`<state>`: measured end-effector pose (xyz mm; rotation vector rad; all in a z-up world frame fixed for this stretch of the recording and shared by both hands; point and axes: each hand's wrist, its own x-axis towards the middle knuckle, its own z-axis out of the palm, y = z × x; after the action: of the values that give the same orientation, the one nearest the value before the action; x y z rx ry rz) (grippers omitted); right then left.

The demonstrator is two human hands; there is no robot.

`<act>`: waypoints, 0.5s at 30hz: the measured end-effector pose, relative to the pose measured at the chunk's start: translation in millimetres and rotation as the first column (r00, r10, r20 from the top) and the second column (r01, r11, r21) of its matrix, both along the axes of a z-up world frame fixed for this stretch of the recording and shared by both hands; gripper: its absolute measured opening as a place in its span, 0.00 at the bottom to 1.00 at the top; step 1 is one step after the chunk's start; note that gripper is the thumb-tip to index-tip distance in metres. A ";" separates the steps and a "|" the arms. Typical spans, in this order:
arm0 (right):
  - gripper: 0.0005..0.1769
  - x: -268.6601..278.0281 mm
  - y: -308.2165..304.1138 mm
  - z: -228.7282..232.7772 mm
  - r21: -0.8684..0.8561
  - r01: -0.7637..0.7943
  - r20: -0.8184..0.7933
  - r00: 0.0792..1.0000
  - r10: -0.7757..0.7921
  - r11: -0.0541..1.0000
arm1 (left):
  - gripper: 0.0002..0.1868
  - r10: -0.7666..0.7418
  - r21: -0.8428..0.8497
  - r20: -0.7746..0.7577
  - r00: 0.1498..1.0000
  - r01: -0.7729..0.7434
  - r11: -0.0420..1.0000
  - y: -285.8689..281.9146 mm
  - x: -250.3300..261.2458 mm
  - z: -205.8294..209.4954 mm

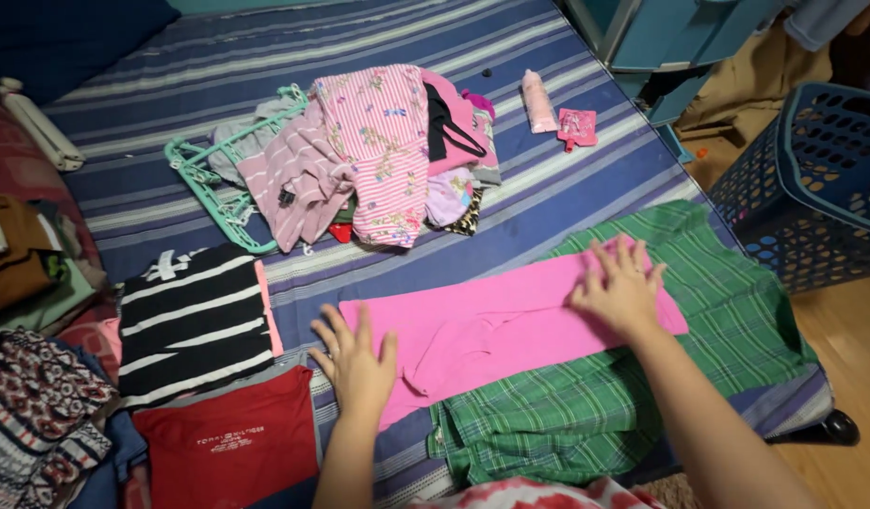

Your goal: The person folds several pieces of clothing on a bed, including a red t-shirt, a pink t-shirt, and a pink striped top. Each item is smoothed, folded into a compact rectangle, and placed in a growing stack. The person also briefly handles a small plastic hanger.

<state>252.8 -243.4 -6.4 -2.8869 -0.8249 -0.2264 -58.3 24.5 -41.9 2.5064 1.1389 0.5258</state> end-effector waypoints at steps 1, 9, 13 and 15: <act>0.36 -9.7 8.4 5.2 0.133 -0.168 -0.053 0.983 0.176 0.977 | 0.30 -0.082 -0.014 0.067 0.994 0.083 0.996 -2.8 -10.2 5.7; 0.23 -113.3 55.3 40.3 0.328 -0.727 -0.262 0.543 0.798 0.603 | 0.18 -0.431 -0.180 0.223 0.874 0.471 0.863 -33.4 -48.9 36.3; 0.15 -113.0 65.0 42.8 0.299 -0.698 -0.326 0.566 0.757 0.651 | 0.11 -0.388 -0.201 0.360 0.848 0.477 0.856 -32.0 -43.9 32.8; 0.11 -104.6 66.9 34.6 0.385 -0.707 -0.258 0.535 0.805 0.593 | 0.12 -0.273 -0.306 0.475 0.836 0.448 0.840 -28.5 -41.1 26.7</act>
<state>148.2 -176.5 28.2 -1.9505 -1.7118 0.3516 -99.4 -4.0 -15.2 2.0371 0.5107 0.5997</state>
